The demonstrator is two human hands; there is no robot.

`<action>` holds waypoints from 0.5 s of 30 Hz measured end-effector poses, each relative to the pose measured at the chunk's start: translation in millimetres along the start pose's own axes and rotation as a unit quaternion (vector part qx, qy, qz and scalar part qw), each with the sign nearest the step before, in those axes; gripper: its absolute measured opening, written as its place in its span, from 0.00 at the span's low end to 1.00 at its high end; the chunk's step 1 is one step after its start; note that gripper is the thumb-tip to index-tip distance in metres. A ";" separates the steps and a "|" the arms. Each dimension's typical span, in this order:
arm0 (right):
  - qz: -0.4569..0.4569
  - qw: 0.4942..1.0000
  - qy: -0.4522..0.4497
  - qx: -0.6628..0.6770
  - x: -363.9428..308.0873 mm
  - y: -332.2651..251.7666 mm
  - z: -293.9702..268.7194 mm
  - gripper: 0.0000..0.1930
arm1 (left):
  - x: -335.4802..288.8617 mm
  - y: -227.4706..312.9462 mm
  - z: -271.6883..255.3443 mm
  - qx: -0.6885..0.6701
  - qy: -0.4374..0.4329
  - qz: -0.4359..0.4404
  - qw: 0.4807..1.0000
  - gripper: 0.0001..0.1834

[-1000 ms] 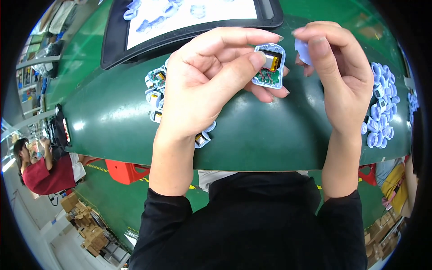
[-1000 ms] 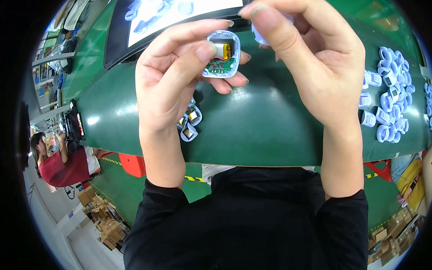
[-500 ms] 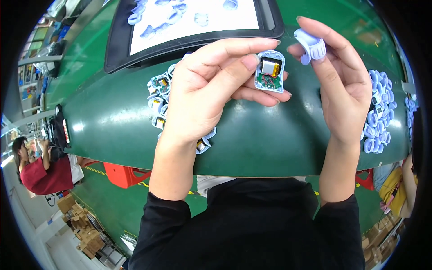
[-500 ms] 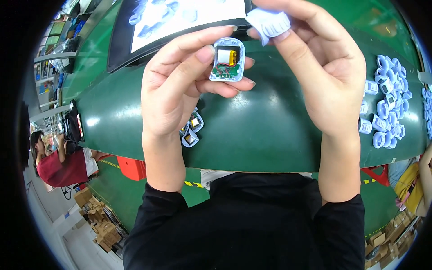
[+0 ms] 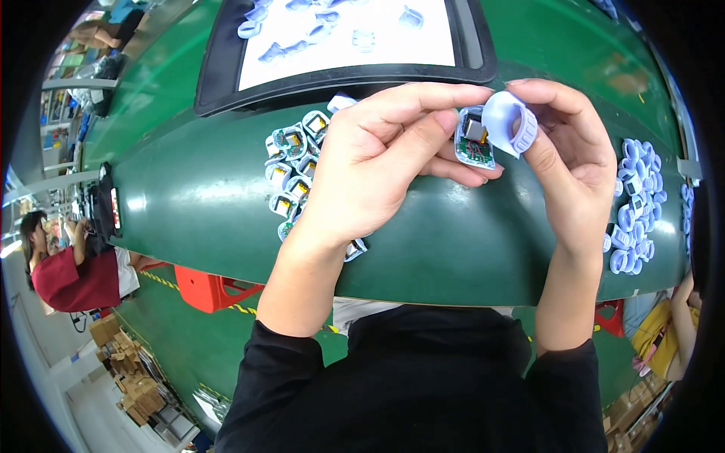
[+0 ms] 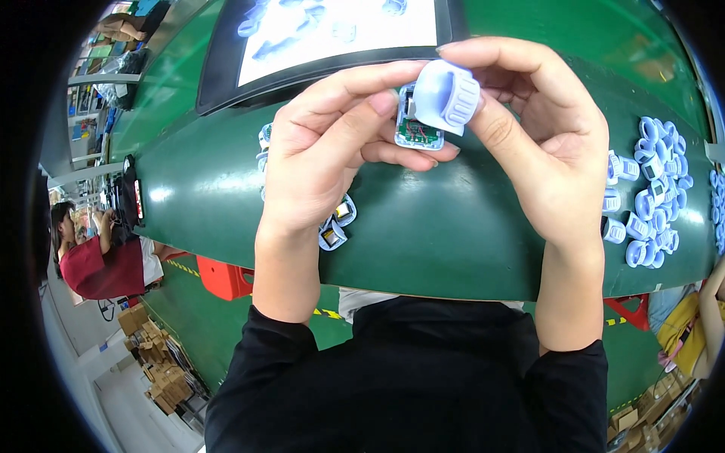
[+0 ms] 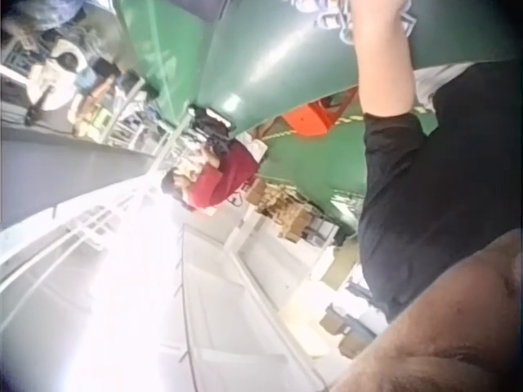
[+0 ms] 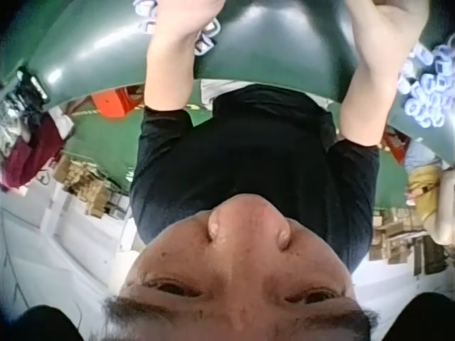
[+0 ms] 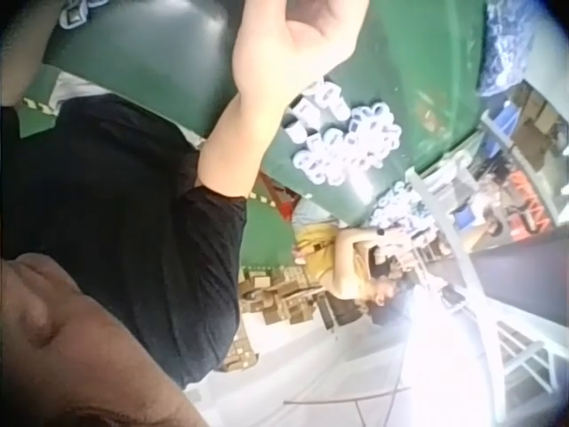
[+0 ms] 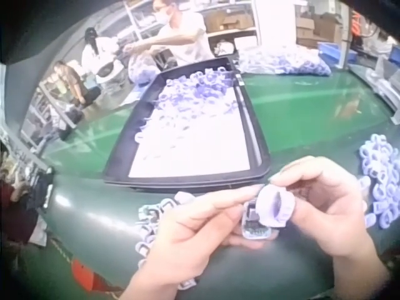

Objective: Assembling small electronic modules by inserting them into light blue plastic housings on a production line.

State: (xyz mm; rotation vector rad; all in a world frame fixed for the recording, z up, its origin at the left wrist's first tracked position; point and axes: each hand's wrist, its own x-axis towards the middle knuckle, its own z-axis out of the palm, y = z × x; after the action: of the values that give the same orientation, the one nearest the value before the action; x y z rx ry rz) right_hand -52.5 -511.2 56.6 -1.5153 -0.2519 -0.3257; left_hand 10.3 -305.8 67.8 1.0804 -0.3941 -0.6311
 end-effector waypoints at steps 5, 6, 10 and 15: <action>-0.021 0.998 -0.040 -0.048 2.6 1.1 2.8 0.15 | -0.3 -2.5 -2.1 0.001 -0.008 0.015 1.000 0.17; -0.021 0.996 -0.048 -0.070 2.5 1.7 2.7 0.15 | 0.5 -3.9 -2.7 0.004 -0.009 0.022 1.000 0.17; -0.014 0.993 -0.041 -0.106 2.1 -2.6 6.6 0.14 | 2.1 -2.2 0.4 0.004 -0.008 0.010 1.000 0.16; -0.003 0.995 -0.005 -0.101 2.4 4.5 8.7 0.15 | 3.1 -11.8 -2.9 -0.020 0.001 0.031 0.999 0.13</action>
State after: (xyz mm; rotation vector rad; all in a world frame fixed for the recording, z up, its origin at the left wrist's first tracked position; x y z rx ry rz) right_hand -48.3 -502.5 53.7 -1.7168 -0.2355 -0.3571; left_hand 11.0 -309.6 55.9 1.0276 -0.4097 -0.5805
